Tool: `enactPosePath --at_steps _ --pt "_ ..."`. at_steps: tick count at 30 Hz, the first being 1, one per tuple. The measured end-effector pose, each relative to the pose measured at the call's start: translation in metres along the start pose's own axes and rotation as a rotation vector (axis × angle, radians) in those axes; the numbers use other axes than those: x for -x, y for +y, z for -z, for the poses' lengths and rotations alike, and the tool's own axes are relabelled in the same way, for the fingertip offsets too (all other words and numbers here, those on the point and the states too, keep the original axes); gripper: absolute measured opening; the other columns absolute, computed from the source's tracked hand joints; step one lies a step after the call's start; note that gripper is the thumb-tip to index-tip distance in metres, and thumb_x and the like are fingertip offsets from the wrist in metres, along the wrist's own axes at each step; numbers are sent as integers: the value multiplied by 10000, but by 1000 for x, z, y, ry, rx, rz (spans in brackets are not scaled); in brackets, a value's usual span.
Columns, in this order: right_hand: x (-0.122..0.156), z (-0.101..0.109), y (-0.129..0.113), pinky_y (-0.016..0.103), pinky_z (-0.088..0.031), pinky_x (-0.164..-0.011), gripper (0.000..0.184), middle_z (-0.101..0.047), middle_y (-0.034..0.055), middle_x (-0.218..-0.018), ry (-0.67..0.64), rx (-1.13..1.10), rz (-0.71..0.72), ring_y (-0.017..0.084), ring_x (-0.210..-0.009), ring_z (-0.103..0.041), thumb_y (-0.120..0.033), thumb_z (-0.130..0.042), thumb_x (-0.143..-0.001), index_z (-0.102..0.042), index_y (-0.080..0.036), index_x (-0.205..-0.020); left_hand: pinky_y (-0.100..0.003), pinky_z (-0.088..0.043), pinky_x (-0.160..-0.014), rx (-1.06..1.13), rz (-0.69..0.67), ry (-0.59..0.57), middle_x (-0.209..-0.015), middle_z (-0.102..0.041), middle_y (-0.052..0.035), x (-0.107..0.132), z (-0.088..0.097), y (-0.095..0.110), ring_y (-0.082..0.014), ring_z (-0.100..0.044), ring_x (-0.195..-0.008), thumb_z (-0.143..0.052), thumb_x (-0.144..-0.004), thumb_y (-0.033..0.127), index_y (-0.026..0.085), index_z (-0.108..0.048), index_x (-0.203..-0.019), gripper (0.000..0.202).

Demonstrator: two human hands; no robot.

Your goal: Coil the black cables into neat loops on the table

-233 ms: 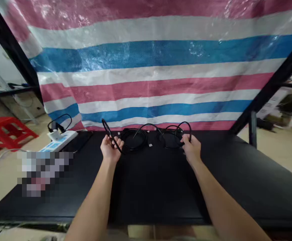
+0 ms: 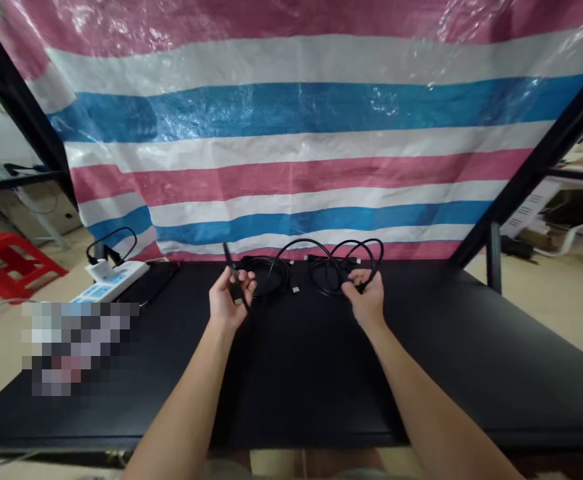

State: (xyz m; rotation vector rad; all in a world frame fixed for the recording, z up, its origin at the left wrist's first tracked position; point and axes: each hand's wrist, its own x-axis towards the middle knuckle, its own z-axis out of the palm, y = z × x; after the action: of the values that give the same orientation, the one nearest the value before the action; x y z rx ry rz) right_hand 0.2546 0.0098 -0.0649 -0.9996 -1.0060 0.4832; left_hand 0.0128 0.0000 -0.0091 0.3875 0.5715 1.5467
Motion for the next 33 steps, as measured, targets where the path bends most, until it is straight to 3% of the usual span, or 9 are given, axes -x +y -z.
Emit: enactPosePath --at_steps 2,4,8,10,15,23,29,31,33 --pt "9 -7 -3 190 -307 -394 636 -442 -79 -698 -62 48 50 47 -493 -340 -446 -846 -348 -405 -234 -753 -212 -447 -618 -62 9 29 -629 -553 -14 -2 1 -8 -136 -629 -777 -544 -812 218 173 -406 -482 361" --pt "16 -14 -7 199 -321 -400 682 -412 -86 -693 -64 108 44 57 -503 -357 -391 -860 -296 -432 -236 -803 -216 -454 -693 -125 17 37 -666 -584 -20 -5 2 -16 -157 -629 -913 -591 -768 219 178 -444 -488 318" --pt "19 -22 -14 214 -355 -431 430 -417 -71 -588 37 178 -22 87 -523 -415 -427 -760 -514 -402 -231 -649 -289 -421 -904 -210 43 0 -822 -675 -54 -8 6 -24 -214 -579 -1097 -647 -717 272 192 -414 -453 361" --pt "16 -22 -17 205 -303 -379 435 -414 -64 -510 33 85 -147 78 -464 -383 -467 -701 -587 -335 -234 -560 -336 -399 -953 -225 58 -38 -970 -699 -78 -8 6 -26 -243 -553 -1150 -642 -725 313 191 -357 -422 434" --pt "12 -21 -25 165 -114 -283 489 -317 -89 -390 -163 -320 -422 51 -355 -263 -492 -736 -559 -332 -225 -494 -353 -391 -986 -263 89 -31 -933 -708 -86 -6 1 -32 -263 -543 -1174 -668 -693 311 189 -368 -411 429" --pt "18 -26 -20 150 -132 -263 615 -259 -106 -347 -420 -571 -655 49 -346 -211 -570 -820 -447 -318 -217 -490 -381 -526 -806 -265 243 -37 -901 -682 -78 9 -10 -51 -244 -656 -928 -663 -735 311 164 -373 -440 439" --pt "24 -30 -14 180 -152 -294 630 -272 -83 -388 -580 -583 -669 80 -382 -264 -808 -623 -495 -385 -226 -536 -233 -512 -564 -195 149 183 -719 -653 -48 12 -18 -55 -130 -637 -646 -630 -789 269 155 -415 -453 414" --pt "25 -30 -16 189 -169 -305 677 -298 -76 -404 -606 -614 -666 85 -401 -284 -875 -561 -427 -425 -224 -555 -183 -454 -478 -207 74 247 -618 -615 -23 11 -19 -57 -94 -588 -544 -653 -765 232 150 -441 -455 384" --pt "27 -30 -19 192 -190 -317 706 -341 -76 -427 -627 -648 -648 82 -419 -301 -859 -615 -335 -480 -218 -597 -161 -418 -442 -232 10 286 -534 -569 0 10 -19 -59 -72 -539 -472 -677 -734 199 142 -473 -460 346"
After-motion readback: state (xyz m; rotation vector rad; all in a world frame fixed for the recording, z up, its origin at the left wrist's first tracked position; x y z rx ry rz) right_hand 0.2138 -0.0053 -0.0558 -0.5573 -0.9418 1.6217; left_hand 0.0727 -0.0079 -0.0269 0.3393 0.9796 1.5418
